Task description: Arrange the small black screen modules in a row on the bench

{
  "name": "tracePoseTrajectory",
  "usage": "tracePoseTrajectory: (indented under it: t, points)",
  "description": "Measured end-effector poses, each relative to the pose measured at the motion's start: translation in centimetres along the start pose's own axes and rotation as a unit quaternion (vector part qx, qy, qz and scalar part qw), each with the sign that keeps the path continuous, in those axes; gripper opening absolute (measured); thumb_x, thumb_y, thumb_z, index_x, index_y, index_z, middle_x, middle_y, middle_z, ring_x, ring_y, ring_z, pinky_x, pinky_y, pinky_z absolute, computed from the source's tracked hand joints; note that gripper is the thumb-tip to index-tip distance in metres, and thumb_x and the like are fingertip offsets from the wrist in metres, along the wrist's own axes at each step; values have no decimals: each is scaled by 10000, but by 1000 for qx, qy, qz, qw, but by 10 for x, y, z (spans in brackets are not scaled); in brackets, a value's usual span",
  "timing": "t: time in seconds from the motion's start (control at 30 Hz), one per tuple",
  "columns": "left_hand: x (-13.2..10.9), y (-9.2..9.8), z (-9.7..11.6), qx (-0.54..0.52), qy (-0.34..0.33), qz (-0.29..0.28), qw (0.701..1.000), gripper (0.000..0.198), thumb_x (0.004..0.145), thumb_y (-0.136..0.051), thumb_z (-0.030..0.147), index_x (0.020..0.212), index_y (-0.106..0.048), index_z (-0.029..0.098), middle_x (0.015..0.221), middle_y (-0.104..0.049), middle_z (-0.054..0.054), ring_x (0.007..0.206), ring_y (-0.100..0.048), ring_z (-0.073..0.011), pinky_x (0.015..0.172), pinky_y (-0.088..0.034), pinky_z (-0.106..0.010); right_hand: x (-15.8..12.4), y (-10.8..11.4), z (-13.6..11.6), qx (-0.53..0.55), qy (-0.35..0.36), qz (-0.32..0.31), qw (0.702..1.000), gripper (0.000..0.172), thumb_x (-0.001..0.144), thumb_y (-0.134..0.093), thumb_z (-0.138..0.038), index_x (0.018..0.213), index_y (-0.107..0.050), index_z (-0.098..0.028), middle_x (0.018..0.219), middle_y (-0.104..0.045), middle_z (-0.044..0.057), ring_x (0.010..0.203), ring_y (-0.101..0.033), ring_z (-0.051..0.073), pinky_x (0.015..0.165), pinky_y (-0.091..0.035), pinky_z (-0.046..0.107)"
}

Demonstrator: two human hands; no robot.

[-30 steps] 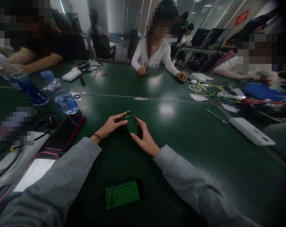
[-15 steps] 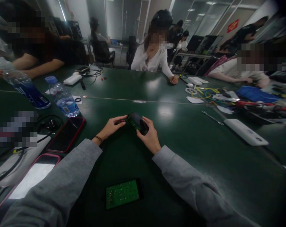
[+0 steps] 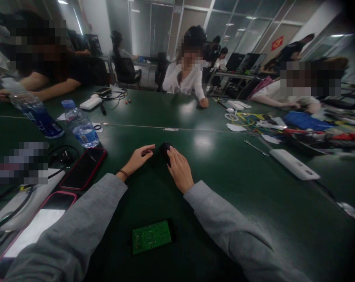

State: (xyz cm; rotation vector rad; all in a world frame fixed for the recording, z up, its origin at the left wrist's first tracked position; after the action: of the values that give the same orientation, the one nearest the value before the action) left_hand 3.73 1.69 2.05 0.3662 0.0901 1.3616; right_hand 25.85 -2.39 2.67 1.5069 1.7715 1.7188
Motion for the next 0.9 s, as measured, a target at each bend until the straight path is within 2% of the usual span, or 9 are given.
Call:
tracePoseTrajectory:
  t: [0.13, 0.23, 0.3, 0.43, 0.57, 0.7, 0.8, 0.9]
  points:
    - [1, 0, -2, -6, 2, 7, 1000, 470, 934, -652, 287, 1395, -659, 195, 1431, -673, -130, 1201, -681, -238, 1115, -512, -500, 0, -3, -8, -4, 25, -32, 999, 543, 1022, -600, -205, 1548, -474, -161, 1655, -373, 183, 1537, -350, 354, 1242, -344, 638]
    - [1, 1, -2, -7, 2, 6, 1000, 465, 940, -641, 287, 1396, -657, 194, 1426, -675, -129, 1216, -674, -240, 1108, -517, -495, -1, -4, -12, 2, 40, -49, 998, 496, 1040, -588, -252, 1526, -506, -188, 1655, -378, 169, 1528, -358, 361, 1228, -335, 674]
    - [0, 1, -1, -10, 2, 6, 1000, 461, 944, -635, 286, 1394, -657, 192, 1421, -676, -131, 1215, -673, -240, 1106, -518, -493, -2, -4, -10, 21, 29, -33, 999, 521, 1034, -588, -259, 1543, -492, -210, 1667, -356, 158, 1521, -354, 380, 1210, -356, 690]
    - [-1, 1, 0, -15, 2, 5, 1000, 443, 945, -632, 280, 1381, -663, 207, 1426, -671, -122, 1209, -671, -239, 1104, -514, -504, -5, -6, -1, 58, -22, 1, 998, 688, 989, -615, -235, 1630, -365, -237, 1701, -246, 164, 1516, -326, 430, 1150, -437, 716]
    - [0, 0, -1, -15, -3, 4, 1000, 428, 941, -625, 260, 1364, -667, 205, 1401, -677, -119, 1194, -666, -235, 1108, -505, -509, -7, -12, 3, 67, -25, -38, 997, 655, 1039, -541, -222, 1652, -313, -225, 1688, -246, 206, 1491, -390, 430, 1084, -525, 688]
    - [2, 0, -2, -12, -1, 11, 1000, 449, 925, -618, 221, 1373, -646, 201, 1309, -698, -112, 1137, -680, -221, 1063, -533, -474, -8, -15, 2, 82, -8, -52, 995, 670, 1045, -587, -262, 1654, -307, -267, 1701, -235, 188, 1495, -398, 429, 1061, -548, 679]
    - [2, -1, -2, -17, -5, 0, 1000, 476, 914, -628, 206, 1390, -616, 191, 1237, -713, -106, 1129, -686, -221, 1060, -532, -462, -9, -11, 0, 93, -1, -13, 996, 655, 1051, -565, -253, 1654, -308, -248, 1692, -269, 185, 1484, -425, 405, 1085, -543, 654]
    - [1, -1, -1, -28, -3, -15, 999, 492, 921, -636, 224, 1409, -582, 196, 1272, -711, -109, 1165, -682, -235, 1069, -526, -478, -7, 3, -3, 86, 13, 77, 993, 617, 1075, -514, -260, 1655, -305, -245, 1692, -284, 163, 1499, -414, 365, 1136, -516, 618]
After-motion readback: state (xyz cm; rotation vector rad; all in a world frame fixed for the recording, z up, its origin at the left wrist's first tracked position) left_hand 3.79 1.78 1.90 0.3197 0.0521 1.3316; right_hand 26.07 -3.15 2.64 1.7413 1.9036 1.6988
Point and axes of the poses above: each hand's wrist, its own x-axis towards the middle knuckle, its own y-axis out of the back of the hand, z = x × y, the point moved 2 cm from there along x, towards the middle knuckle
